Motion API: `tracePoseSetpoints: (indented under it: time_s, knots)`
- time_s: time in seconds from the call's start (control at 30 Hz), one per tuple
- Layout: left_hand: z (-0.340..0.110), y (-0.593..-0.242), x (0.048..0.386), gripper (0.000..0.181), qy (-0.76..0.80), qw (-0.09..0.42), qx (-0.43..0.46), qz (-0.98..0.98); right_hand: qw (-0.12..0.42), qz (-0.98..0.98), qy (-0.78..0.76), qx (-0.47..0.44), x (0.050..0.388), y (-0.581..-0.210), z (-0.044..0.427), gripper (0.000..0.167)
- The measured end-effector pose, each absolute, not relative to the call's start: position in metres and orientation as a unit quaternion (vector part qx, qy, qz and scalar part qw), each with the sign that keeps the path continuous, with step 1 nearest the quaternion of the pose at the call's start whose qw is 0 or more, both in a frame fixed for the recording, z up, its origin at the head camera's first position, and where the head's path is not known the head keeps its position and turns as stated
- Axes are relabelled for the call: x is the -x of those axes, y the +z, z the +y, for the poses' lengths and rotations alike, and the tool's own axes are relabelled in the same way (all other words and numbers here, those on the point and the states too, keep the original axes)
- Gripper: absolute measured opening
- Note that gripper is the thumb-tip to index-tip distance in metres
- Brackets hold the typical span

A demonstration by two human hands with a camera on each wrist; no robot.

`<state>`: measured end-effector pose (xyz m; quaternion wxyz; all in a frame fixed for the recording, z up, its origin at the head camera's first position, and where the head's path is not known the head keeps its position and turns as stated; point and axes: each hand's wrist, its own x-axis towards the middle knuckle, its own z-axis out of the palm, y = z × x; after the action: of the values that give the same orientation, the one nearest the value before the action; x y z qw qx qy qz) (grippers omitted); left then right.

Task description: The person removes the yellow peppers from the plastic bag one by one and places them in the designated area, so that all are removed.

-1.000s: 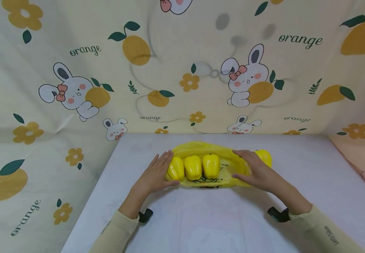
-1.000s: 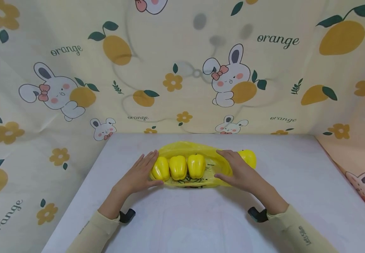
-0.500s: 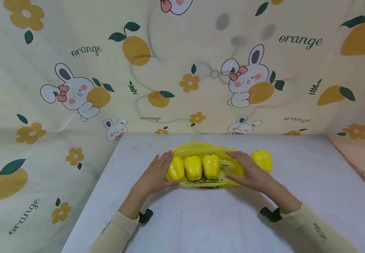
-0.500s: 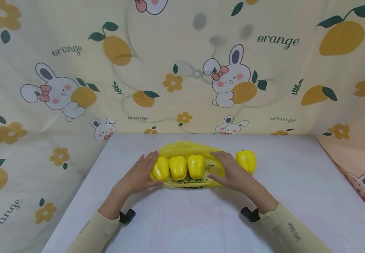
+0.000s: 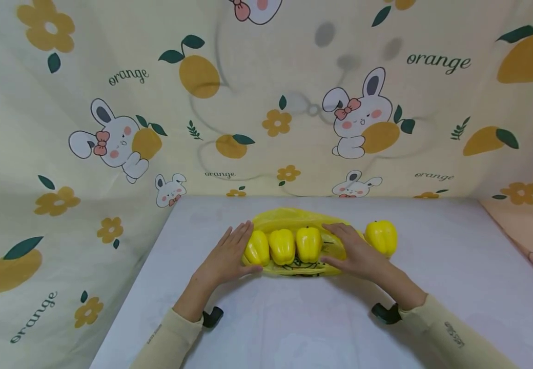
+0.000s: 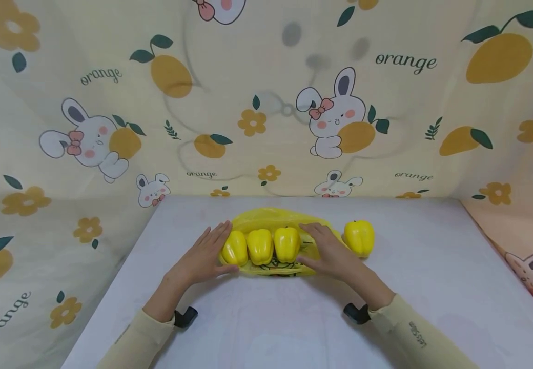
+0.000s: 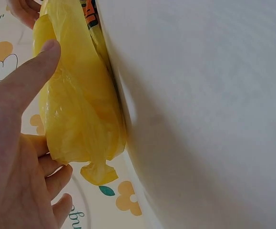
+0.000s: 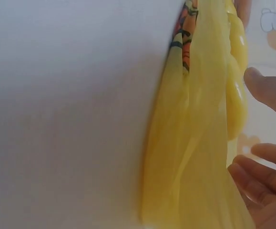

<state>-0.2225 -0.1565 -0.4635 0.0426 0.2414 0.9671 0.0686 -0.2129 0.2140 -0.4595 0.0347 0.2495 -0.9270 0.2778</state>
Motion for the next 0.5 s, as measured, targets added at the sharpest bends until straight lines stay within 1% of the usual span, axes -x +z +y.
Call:
tracePoseSetpoints:
  time_s: [0.3, 0.5]
  knots:
    - [-0.157, -0.466, 0.218, 0.117, 0.068, 0.032, -0.244, 0.967, 0.045, -0.929, 0.271, -0.246, 0.212, -0.469, 0.203, 0.091]
    - [-0.157, -0.470, 0.216, 0.118, 0.068, 0.028, -0.242, 0.967, 0.057, -0.932, 0.264, -0.242, 0.210, -0.476, 0.196, 0.089]
